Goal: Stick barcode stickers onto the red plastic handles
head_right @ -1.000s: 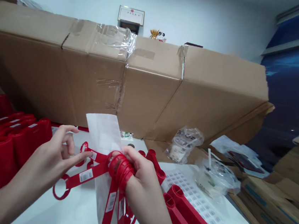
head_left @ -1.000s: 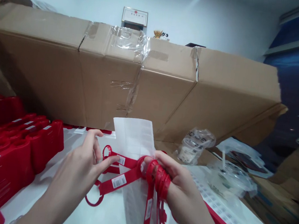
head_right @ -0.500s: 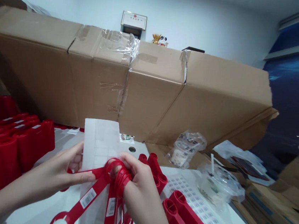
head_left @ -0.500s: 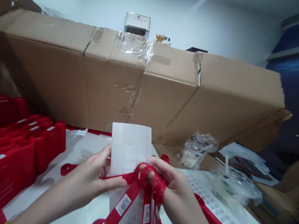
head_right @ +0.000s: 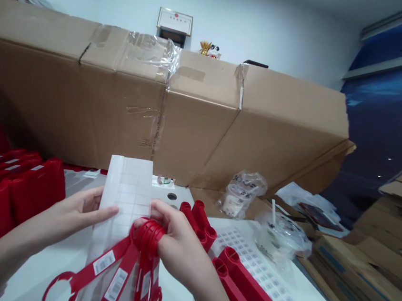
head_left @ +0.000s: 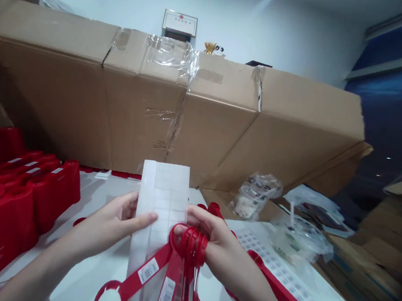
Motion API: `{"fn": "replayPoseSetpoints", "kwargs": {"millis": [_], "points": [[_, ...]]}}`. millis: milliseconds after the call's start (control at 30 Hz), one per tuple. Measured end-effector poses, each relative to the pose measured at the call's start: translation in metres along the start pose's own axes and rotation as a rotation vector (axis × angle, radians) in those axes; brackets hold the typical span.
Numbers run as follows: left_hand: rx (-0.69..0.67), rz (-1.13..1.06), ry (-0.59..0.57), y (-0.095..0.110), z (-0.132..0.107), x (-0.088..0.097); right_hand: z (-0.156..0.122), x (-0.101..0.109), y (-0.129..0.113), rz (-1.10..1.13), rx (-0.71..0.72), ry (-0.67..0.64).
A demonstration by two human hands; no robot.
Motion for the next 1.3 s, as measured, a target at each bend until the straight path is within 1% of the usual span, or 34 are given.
{"fn": "replayPoseSetpoints", "kwargs": {"millis": [67, 167, 233, 367, 533, 633, 767, 833, 933, 1033, 1100, 1167, 1233, 1267, 1300], "points": [[0.001, -0.023, -0.034, -0.003, 0.001, -0.004, 0.000, 0.003, -0.003, -0.007, 0.033, 0.054], [0.082, -0.015, -0.119, -0.015, 0.003, -0.016, 0.000, 0.008, -0.009, -0.013, 0.102, 0.154], [0.121, -0.014, -0.135, -0.019, 0.004, -0.022, 0.001, 0.008, -0.012, 0.007, 0.132, 0.179], [0.123, -0.009, -0.112, -0.020, 0.006, -0.025, 0.002, -0.001, -0.012, 0.069, 0.129, 0.146], [0.137, -0.003, -0.083, -0.026, 0.010, -0.017, 0.003, -0.011, -0.004, 0.046, 0.124, 0.141], [0.149, -0.005, -0.051, -0.027, 0.011, -0.014, 0.005, -0.008, 0.002, 0.077, 0.120, 0.152], [0.136, 0.069, 0.051, -0.022, 0.009, -0.011, 0.008, -0.004, 0.007, 0.150, 0.077, 0.059], [0.113, 0.073, 0.066, -0.019, 0.009, -0.013, 0.009, -0.004, 0.009, 0.135, 0.042, 0.017], [0.069, 0.087, 0.078, -0.018, 0.009, -0.015, 0.008, -0.004, 0.007, 0.088, 0.057, 0.025], [0.084, 0.017, 0.103, -0.019, 0.007, -0.011, 0.006, 0.002, 0.001, 0.023, 0.130, 0.098], [0.097, -0.065, 0.156, -0.017, 0.005, -0.002, 0.002, 0.016, -0.005, -0.046, 0.173, 0.222], [0.082, -0.101, 0.216, -0.015, 0.004, 0.010, -0.006, 0.035, -0.013, -0.137, 0.228, 0.371], [0.078, -0.013, 0.230, -0.018, 0.008, 0.020, -0.015, 0.050, -0.024, -0.285, 0.301, 0.488], [0.090, 0.065, 0.227, -0.024, 0.013, 0.024, -0.019, 0.055, -0.030, -0.384, 0.344, 0.532], [0.108, 0.194, 0.200, -0.033, 0.020, 0.025, -0.023, 0.058, -0.036, -0.489, 0.391, 0.570]]}}
Point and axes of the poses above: each hand's wrist, its own z-axis towards the middle knuckle, its own x-axis out of the back of the hand, y = z × x, the point moved 7 cm from there along z, towards the middle knuckle, and after that the axes turned 5 degrees about z, right-handed, at the moved point
